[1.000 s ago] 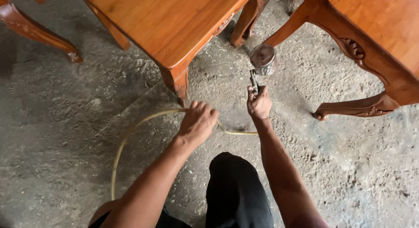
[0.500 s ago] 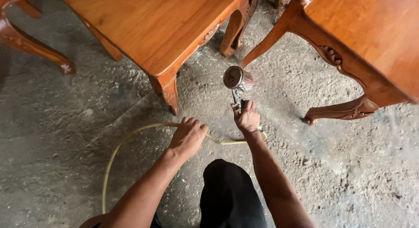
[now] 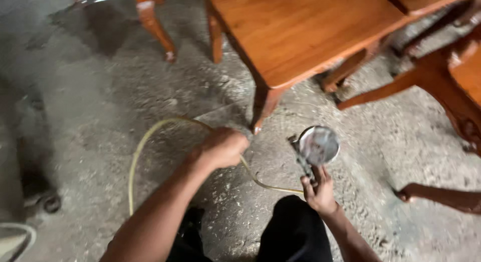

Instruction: The person uses a spray gun to apply a finish to several wooden chairs, moving around to coat the legs, seats, and carved backrests.

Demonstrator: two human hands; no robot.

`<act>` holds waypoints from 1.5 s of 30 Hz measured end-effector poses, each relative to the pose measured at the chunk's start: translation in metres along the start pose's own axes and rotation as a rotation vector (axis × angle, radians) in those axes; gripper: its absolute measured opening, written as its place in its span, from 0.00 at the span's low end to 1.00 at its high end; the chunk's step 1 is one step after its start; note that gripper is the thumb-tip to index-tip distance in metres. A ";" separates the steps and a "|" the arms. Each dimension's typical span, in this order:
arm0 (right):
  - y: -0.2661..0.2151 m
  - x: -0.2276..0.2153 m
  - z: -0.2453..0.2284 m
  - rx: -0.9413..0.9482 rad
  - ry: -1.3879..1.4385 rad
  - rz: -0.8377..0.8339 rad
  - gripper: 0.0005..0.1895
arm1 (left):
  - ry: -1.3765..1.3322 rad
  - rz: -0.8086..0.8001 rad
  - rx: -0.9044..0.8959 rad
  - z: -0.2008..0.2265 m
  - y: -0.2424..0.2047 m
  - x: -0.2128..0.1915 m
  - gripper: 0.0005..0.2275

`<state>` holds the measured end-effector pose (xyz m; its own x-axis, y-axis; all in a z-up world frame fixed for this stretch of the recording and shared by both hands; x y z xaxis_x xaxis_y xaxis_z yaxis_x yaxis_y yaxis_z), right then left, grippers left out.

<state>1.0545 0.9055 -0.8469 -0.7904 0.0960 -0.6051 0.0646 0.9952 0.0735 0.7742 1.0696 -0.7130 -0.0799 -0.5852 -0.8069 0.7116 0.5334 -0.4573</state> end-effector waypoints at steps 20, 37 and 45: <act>0.152 0.184 -0.118 -0.357 -0.324 0.213 0.27 | 0.065 0.362 -0.248 -0.117 -0.096 -0.023 0.01; 0.164 0.196 -0.123 -0.164 -0.178 0.168 0.32 | 0.065 0.371 -0.245 -0.131 -0.077 -0.019 0.05; 0.173 0.214 -0.116 -0.232 -0.168 0.204 0.29 | 0.101 0.369 -0.256 -0.138 -0.078 -0.013 0.04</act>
<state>0.8259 1.0961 -0.8722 -0.6626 0.3133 -0.6802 0.0552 0.9262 0.3729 0.6232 1.1193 -0.7184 0.0702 -0.2720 -0.9597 0.5111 0.8360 -0.1995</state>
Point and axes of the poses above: each hand's wrist, its own y-axis towards the middle knuckle, its own x-axis out of the palm, z = x × y, the point moved 1 cm from there along y, towards the middle knuckle, and after that the axes turned 10 degrees about -z, right-handed, at the moved point
